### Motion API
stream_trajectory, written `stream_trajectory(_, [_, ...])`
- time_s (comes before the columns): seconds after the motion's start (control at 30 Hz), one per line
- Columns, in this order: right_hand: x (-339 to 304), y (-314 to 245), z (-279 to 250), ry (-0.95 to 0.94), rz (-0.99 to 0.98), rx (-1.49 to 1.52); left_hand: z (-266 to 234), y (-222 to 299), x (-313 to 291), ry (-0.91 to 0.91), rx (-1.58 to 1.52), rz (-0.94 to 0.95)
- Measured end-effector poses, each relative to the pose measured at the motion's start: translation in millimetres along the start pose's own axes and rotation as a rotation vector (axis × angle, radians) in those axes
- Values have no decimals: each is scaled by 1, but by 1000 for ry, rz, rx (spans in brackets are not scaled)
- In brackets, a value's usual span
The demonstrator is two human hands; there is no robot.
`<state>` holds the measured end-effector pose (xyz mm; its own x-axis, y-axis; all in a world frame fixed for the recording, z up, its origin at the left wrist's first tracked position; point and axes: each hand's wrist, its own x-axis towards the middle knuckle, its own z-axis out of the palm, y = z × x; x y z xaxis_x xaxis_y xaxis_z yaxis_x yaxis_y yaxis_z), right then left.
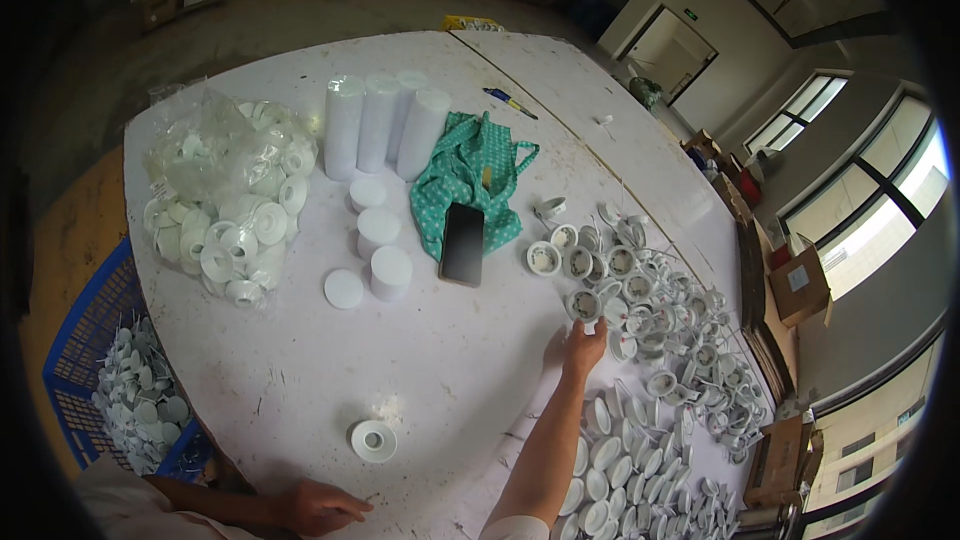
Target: The person assembles circular light units by picking up lamp bases and covers from the table, attaching the round covers onto each base by hand, and placing the assembled lights back onto the table.
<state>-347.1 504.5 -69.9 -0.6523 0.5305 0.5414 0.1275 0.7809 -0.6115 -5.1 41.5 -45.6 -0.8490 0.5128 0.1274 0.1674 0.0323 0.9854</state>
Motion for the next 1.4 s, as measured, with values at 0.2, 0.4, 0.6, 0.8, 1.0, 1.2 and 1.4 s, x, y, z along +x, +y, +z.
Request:
stream_trajectory(0.2, [7, -32, 14, -73, 163, 70, -13, 16, 0, -147, 42, -204])
stream_trajectory(0.4, [-5, -41, 5, 3, 139, -168, -2, -8, -5, -46, 77, -24])
stream_trajectory(0.6, [-31, -62, -27, 61, 278, 77, -15, 9, 5, 1, 75, 74])
stream_trajectory(0.8, [-77, -119, -84, -24, 345, 520, -14, 8, 5, -151, 39, -92])
stream_trajectory(1.0, [-172, -202, -171, -2, 325, 722, -18, 11, 4, -84, 2, 17])
stream_trajectory(1.2, [-295, -231, -267, -122, 318, 701, -5, 73, 3, 150, 99, 456])
stream_trajectory(1.4, [-360, -222, -312, -346, 293, 782, 10, 103, 4, 25, 270, 610])
